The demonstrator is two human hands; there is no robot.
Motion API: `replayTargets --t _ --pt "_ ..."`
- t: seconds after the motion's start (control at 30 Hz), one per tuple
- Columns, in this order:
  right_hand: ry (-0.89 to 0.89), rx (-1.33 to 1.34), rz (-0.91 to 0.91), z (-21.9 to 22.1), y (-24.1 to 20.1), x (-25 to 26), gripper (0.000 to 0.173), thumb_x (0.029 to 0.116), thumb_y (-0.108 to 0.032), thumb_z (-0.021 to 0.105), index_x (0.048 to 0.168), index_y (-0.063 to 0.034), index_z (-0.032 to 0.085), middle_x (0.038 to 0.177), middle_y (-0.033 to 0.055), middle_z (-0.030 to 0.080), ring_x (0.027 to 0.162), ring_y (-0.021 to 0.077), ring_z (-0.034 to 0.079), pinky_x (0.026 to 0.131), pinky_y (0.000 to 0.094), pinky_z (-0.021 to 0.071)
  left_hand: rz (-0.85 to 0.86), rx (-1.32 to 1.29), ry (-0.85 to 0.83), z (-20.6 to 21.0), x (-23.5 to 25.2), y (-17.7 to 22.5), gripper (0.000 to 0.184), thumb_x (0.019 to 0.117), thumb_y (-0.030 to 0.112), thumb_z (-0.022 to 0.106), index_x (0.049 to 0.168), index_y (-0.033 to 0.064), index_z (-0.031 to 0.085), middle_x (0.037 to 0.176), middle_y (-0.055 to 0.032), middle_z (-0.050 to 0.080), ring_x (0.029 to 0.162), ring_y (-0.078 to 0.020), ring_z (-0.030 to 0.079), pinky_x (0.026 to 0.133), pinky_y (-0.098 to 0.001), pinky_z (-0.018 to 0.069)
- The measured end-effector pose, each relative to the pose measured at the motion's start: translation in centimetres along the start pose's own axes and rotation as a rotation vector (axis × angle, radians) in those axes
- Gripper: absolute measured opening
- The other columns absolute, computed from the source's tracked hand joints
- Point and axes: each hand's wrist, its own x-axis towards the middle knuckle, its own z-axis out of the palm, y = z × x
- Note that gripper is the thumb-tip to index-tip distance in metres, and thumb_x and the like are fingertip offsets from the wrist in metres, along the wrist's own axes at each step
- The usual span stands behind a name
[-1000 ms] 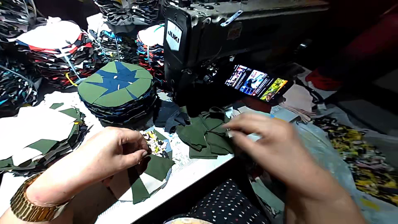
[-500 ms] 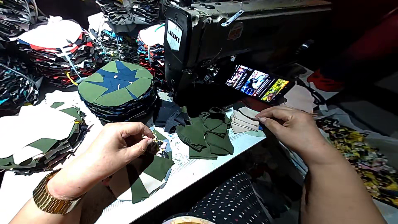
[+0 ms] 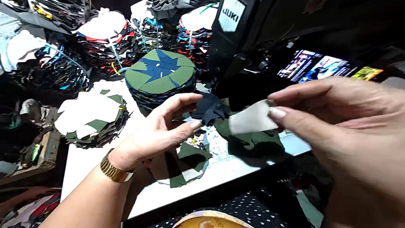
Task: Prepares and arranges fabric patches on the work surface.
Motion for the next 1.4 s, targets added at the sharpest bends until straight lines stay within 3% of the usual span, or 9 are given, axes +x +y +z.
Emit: replayTargets --t 0.07,0.2,0.27,0.43,0.6,0.8,1.03,1.17,1.4 --pt "-0.002 0.119 0.004 3.0 -1.6 -0.3 0.022 0.0900 -0.005 0.071 0.112 -0.0073 0.070 0.096 -0.0037 0.073 0.080 0.0065 0.070 0.071 0.0202 0.0624 0.027 -0.028 -0.095 -0.2 0.1 -0.1 0.060 0.0983 0.012 0.062 0.152 0.0013 0.038 0.146 -0.0116 0.056 0.126 -0.0206 0.061 0.100 -0.0335 0.0571" --pt "0.012 0.291 0.086 6.7 -1.4 -1.5 0.023 0.0874 0.001 0.073 0.110 -0.0046 0.070 0.094 0.0010 0.072 0.077 0.0095 0.071 0.069 0.0223 0.0631 0.000 -0.129 -0.197 -0.8 0.0 0.2 0.068 0.0945 -0.003 0.064 0.155 0.0009 0.033 0.094 -0.0066 0.066 0.076 -0.0117 0.066 0.068 -0.0226 0.0591" --pt "0.037 0.295 0.159 7.6 -0.9 -2.4 0.024 0.0859 0.001 0.073 0.109 -0.0055 0.070 0.093 0.0020 0.072 0.074 0.0107 0.070 0.065 0.0231 0.0632 -0.032 -0.093 -0.216 -1.4 -0.1 0.3 0.063 0.0957 -0.003 0.063 0.153 0.0019 0.037 0.087 -0.0065 0.062 0.069 -0.0124 0.064 0.061 -0.0233 0.0591" --pt "0.023 0.116 0.253 8.7 0.2 -4.4 0.023 0.0852 -0.005 0.072 0.107 -0.0108 0.069 0.089 -0.0016 0.072 0.068 0.0090 0.070 0.058 0.0235 0.0624 -0.015 0.345 -0.271 -1.7 -0.2 -0.6 0.048 0.0980 0.008 0.066 0.144 0.0055 0.052 0.084 -0.0008 0.067 0.068 -0.0033 0.062 0.061 -0.0179 0.0536" --pt "-0.047 -0.190 0.138 9.2 1.0 -4.6 0.021 0.0884 -0.014 0.068 0.109 -0.0112 0.065 0.085 -0.0068 0.067 0.067 -0.0030 0.062 0.057 0.0129 0.0538 0.008 0.510 -0.252 -1.2 -0.1 -1.3 0.047 0.0929 0.008 0.073 0.138 0.0053 0.058 0.082 -0.0004 0.067 0.069 -0.0023 0.061 0.064 -0.0173 0.0529" --pt "-0.139 -0.452 0.013 9.4 1.3 -4.4 0.017 0.0910 -0.015 0.065 0.106 -0.0082 0.065 0.083 -0.0013 0.061 0.065 0.0056 0.058 0.056 0.0215 0.0513 -0.069 0.771 -0.198 -1.0 0.1 -1.2 0.055 0.0892 0.024 0.080 0.139 0.0165 0.058 0.082 0.0039 0.066 0.069 -0.0078 0.063 0.066 -0.0301 0.0555" --pt "-0.268 -0.418 -0.229 9.9 1.1 -4.5 0.019 0.0938 -0.007 0.060 0.102 -0.0071 0.076 0.097 0.0059 0.064 0.086 0.0190 0.063 0.069 0.0326 0.0559 -0.004 0.839 -0.224 -1.8 -0.5 -0.5 0.010 0.0903 0.027 0.077 0.089 0.0190 0.070 0.072 0.0089 0.063 0.062 -0.0038 0.059 0.056 -0.0269 0.0516" --pt "-0.349 -0.493 -0.294 10.6 0.9 -5.4 0.027 0.0868 -0.003 0.057 0.106 -0.0055 0.076 0.096 0.0067 0.064 0.088 0.0231 0.061 0.071 0.0324 0.0548 -0.094 0.920 -0.317 -2.2 -0.9 -0.3 0.008 0.0891 0.032 0.077 0.088 0.0259 0.074 0.072 0.0138 0.065 0.062 -0.0010 0.060 0.056 -0.0279 0.0525" --pt "-0.303 -0.279 -0.177 5.5 1.2 -4.4 0.021 0.0980 -0.016 0.058 0.107 -0.0128 0.077 0.105 -0.0018 0.070 0.097 0.0081 0.066 0.081 0.0262 0.0581 -0.098 0.835 -0.308 -2.7 -0.9 -0.4 0.011 0.0886 0.033 0.078 0.087 0.0235 0.075 0.067 0.0121 0.063 0.055 -0.0010 0.055 0.050 -0.0248 0.0476"
